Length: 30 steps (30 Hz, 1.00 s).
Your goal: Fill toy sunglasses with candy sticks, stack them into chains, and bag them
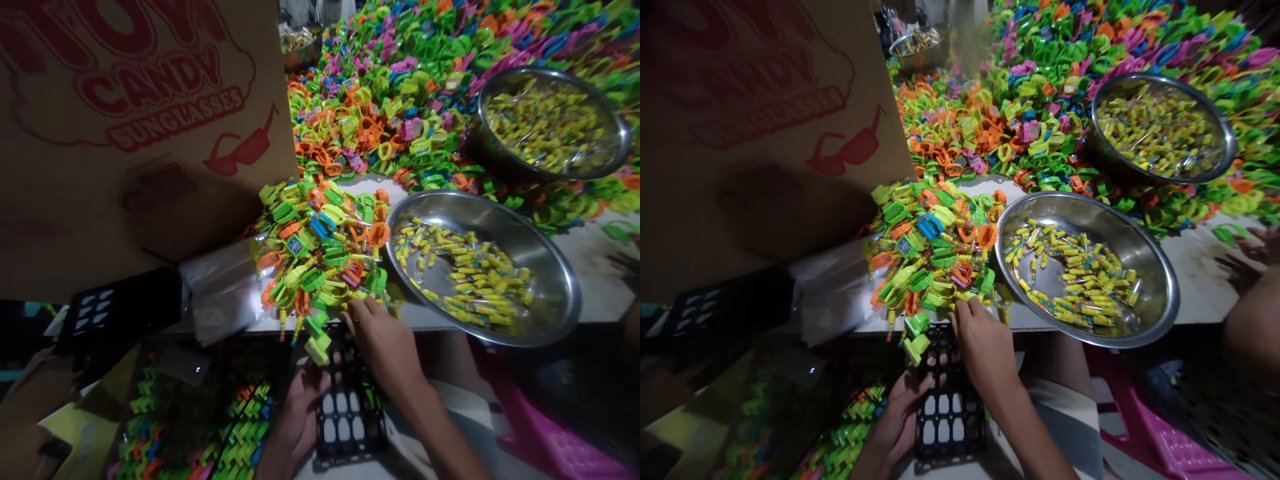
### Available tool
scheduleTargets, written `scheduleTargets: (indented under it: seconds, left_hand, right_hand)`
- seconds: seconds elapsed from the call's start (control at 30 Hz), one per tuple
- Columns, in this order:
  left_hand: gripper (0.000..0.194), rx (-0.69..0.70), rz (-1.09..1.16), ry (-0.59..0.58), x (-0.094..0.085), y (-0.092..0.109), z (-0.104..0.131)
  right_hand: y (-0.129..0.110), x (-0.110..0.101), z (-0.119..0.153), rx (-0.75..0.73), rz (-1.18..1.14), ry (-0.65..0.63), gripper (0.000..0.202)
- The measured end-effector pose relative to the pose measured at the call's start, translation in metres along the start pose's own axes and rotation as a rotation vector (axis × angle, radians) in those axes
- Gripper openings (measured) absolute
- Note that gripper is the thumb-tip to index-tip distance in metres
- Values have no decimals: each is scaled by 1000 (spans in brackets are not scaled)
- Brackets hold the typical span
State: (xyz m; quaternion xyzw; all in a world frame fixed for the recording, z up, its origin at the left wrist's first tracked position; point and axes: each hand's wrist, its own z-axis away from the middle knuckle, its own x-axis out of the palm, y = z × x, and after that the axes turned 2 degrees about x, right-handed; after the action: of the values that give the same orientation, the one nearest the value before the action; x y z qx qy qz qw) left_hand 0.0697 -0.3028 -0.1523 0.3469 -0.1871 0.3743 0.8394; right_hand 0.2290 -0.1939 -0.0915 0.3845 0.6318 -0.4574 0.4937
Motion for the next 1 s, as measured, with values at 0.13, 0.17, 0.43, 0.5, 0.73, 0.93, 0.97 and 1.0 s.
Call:
scheduleTargets:
  seconds: [0.13, 0.17, 0.43, 0.5, 0.73, 0.93, 0.97, 1.0]
  left_hand:
    - [51, -29, 37, -41, -10, -2, 7]
    - [51, -39, 28, -27, -12, -3, 7]
    - [53, -5, 48, 24, -4, -7, -2]
    - [57, 2, 58, 28, -2, -9, -6]
    - [59, -5, 74, 42, 9, -10, -7]
    - [61, -14, 59, 83, 22, -7, -4]
    - [61, 2, 54, 88, 23, -7, -4]
    - [60, 16, 48, 92, 23, -8, -5]
  right_hand:
    - [-4, -2, -7, 40, 15, -98, 10]
    - [-3, -4, -9, 50, -2, -118, 11]
    - [25, -32, -9, -103, -318, -307, 28]
    - [32, -35, -4, -105, -425, -336, 23]
    - [28, -16, 16, 29, -968, -262, 6]
    - [-1, 16, 33, 296, -1290, -332, 24]
    - [-4, 21, 36, 308, -1283, -319, 24]
    - [-7, 24, 39, 314, -1262, -306, 24]
